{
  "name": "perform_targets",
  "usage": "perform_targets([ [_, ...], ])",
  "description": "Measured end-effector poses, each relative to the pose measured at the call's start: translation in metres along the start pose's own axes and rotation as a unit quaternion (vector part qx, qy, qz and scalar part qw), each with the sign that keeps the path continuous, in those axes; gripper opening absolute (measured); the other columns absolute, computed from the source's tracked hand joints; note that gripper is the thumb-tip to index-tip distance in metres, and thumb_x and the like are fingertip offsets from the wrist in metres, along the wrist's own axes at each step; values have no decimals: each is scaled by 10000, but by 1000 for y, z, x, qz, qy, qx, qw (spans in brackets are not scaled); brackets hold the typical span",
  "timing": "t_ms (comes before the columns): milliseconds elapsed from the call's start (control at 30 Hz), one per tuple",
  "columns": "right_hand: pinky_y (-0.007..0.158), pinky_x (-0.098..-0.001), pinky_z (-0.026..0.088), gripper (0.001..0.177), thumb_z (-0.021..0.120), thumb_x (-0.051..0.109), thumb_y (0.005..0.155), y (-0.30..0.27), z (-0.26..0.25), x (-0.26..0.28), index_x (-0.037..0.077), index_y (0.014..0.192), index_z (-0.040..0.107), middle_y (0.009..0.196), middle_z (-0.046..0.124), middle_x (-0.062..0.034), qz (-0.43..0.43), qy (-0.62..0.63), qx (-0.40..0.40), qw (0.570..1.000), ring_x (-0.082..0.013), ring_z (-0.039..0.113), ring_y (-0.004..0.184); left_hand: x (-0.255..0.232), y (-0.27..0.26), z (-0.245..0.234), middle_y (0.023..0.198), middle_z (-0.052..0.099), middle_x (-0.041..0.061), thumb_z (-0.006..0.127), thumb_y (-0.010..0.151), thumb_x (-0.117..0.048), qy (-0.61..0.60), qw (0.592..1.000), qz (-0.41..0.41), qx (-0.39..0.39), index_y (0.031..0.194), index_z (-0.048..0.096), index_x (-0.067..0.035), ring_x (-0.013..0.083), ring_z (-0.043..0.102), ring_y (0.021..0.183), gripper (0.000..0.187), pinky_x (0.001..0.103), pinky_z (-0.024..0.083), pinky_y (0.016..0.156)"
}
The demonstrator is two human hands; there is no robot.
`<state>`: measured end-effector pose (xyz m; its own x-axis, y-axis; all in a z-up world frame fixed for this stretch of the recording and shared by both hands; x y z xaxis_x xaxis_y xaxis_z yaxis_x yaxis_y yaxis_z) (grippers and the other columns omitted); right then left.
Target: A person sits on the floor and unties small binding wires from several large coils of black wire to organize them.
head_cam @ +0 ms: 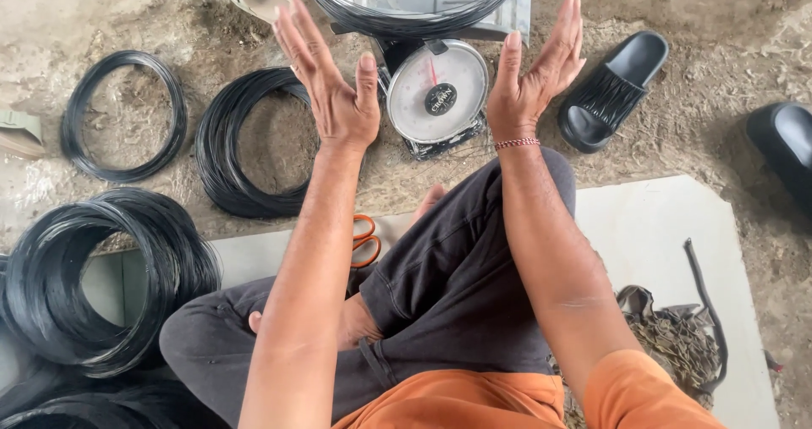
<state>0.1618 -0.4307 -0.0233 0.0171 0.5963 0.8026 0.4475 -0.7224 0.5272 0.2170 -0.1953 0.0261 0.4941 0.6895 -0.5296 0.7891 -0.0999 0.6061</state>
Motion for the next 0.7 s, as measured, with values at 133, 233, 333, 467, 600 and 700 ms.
perform_targets([
  [133, 1256, -797, -186, 817, 339, 769, 1067, 11, 5, -1, 368, 1702, 17, 1827, 72, 39, 37, 49, 94, 994, -382, 7, 1733, 9, 25, 3, 1790, -182, 79, 355, 1056, -787, -106, 989, -100, 15, 1678, -165, -306, 374, -138, 1699, 942, 694, -30, 1362],
  [233, 1219, -742, -229, 907, 292, 793, 1008, 40, 0, 25, 251, 1674, 1, 1806, 69, -37, 90, 2, 162, 983, -354, -34, 1683, 4, 54, -8, 1766, -160, 119, 423, 996, -740, -197, 950, -236, 50, 1629, -175, -220, 348, -83, 1665, 1015, 597, -4, 1336],
  [333, 1160, -709, -198, 921, 322, 759, 953, 72, 9, 33, 147, 1626, 181, 1744, 181, -117, 136, -63, 236, 960, -325, -13, 1599, -6, 77, -14, 1751, -58, 119, 309, 808, -801, -202, 897, -374, 125, 1613, -54, -195, 331, -83, 1615, 1072, 631, -29, 1232],
  [467, 1106, -812, -128, 908, 560, 730, 1021, 113, 21, 66, 245, 1661, 136, 1737, 25, -49, 147, -194, 354, 903, -393, -96, 1559, 2, 100, -2, 1774, -50, 63, 459, 906, -739, -98, 900, -372, 204, 1617, -97, -209, 361, -128, 1615, 1046, 769, -139, 1136],
  [600, 1019, -888, -59, 722, 691, 597, 860, 130, 44, 49, 138, 1382, 498, 1452, 569, -69, 125, -246, 357, 892, -305, 417, 1403, 15, 113, 10, 1701, 130, 211, 529, 963, -563, -173, 864, -446, 155, 1594, 97, 42, 354, 142, 1573, 975, 528, 183, 1243],
  [700, 1088, -850, -54, 266, 706, 333, 786, 131, 64, 25, 204, 1011, 649, 921, 726, 126, 170, -244, 310, 903, -194, 710, 1027, 39, 116, 21, 1666, 295, 181, 628, 1006, -295, -174, 863, -452, 144, 1585, 244, -6, 329, 325, 1526, 753, 469, 282, 1225],
])
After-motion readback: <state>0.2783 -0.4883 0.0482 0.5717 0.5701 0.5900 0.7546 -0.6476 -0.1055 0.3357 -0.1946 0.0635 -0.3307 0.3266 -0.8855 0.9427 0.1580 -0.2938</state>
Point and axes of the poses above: each hand's wrist, its own y-axis towards the middle knuckle, its own z-axis out of the palm, x = y × z, the point moved 2 cm from there along y, towards the middle knuckle
